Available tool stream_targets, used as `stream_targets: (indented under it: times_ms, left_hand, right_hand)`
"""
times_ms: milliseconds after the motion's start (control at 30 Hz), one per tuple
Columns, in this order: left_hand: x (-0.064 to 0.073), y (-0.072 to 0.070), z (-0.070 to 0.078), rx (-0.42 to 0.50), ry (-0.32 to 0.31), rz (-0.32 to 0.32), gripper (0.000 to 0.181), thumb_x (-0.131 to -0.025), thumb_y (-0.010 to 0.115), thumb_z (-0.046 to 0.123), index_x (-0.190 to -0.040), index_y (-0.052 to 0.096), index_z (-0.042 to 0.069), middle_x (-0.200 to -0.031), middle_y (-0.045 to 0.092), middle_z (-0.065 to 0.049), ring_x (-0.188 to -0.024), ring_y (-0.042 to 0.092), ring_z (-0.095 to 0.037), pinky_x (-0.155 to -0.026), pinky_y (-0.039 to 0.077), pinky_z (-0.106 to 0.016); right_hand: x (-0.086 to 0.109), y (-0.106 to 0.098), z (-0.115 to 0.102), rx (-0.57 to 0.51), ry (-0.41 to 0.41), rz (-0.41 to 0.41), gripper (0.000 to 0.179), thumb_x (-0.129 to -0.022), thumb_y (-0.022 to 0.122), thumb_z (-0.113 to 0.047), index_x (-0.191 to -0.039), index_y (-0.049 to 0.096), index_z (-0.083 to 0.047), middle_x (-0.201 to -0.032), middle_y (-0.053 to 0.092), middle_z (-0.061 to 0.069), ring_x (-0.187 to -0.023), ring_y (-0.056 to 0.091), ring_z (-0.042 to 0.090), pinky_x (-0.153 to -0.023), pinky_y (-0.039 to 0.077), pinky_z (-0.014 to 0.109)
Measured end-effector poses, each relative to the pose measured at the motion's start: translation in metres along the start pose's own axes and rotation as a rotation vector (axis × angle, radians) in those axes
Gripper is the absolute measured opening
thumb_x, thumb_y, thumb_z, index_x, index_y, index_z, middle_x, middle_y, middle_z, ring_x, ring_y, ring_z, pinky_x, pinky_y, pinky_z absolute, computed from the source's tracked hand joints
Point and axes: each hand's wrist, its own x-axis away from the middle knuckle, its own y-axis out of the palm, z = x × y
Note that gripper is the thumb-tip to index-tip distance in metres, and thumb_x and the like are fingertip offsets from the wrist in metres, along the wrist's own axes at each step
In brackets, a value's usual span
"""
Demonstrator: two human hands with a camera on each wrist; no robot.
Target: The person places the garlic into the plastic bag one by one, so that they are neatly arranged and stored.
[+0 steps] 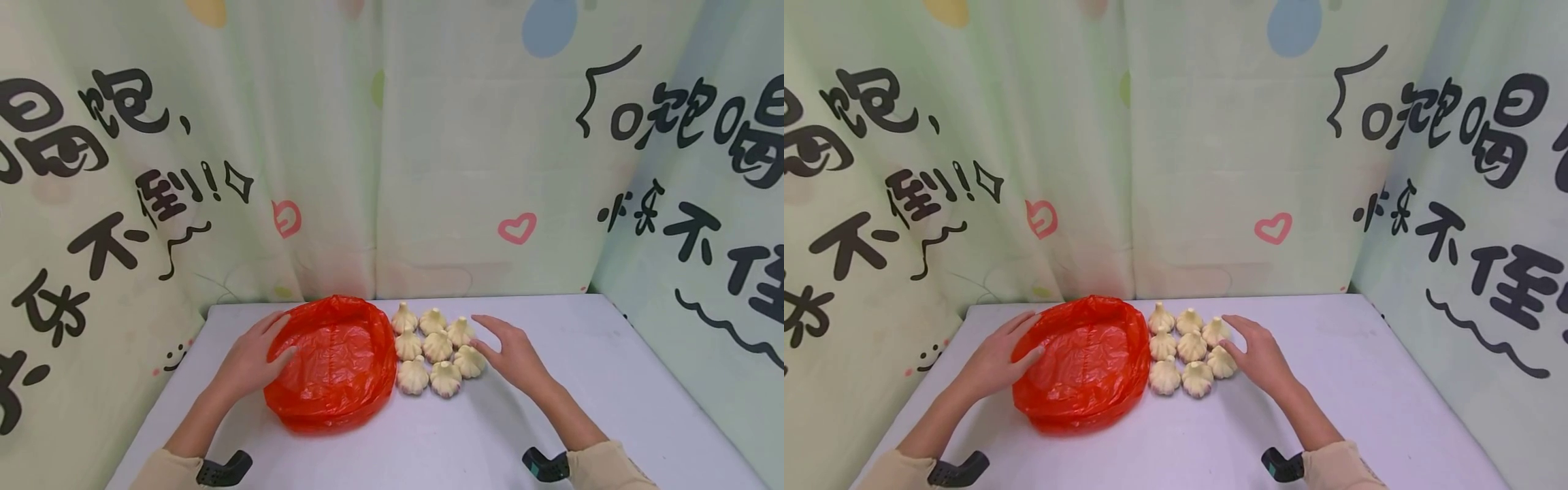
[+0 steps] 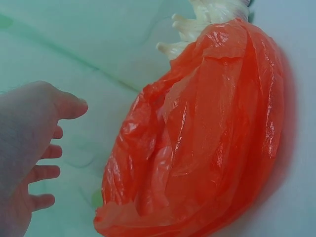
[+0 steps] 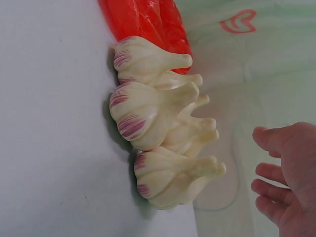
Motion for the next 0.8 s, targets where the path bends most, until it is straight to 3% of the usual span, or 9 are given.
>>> stream_targets:
  times_ms: [367,800]
  left_hand:
    - [0.003,0.001,-0.007,0.022,-0.045,-0.01,0.068,-0.087,0.067,0.03,-0.144,0.041,0.004,-0.147,0.041,-0.02,-0.128,0.044,-0.042,-0.084,0.056,-0.056]
    - [0.005,0.001,-0.018,0.134,-0.088,-0.04,0.066,-0.09,0.065,0.027,-0.146,0.038,0.004,-0.147,0.04,-0.021,-0.13,0.042,-0.043,-0.085,0.056,-0.055]
  right_hand:
    - [0.001,0.005,0.005,-0.03,-0.013,0.002,0.048,-0.084,0.074,-0.015,-0.127,0.06,-0.002,-0.127,0.063,0.019,-0.12,0.057,0.039,-0.099,0.048,0.056]
    - [0.001,0.008,0.009,-0.04,0.001,-0.036,0.037,-0.083,0.075,-0.012,-0.117,0.066,-0.003,-0.117,0.068,0.014,-0.107,0.064,0.032,-0.089,0.055,0.05]
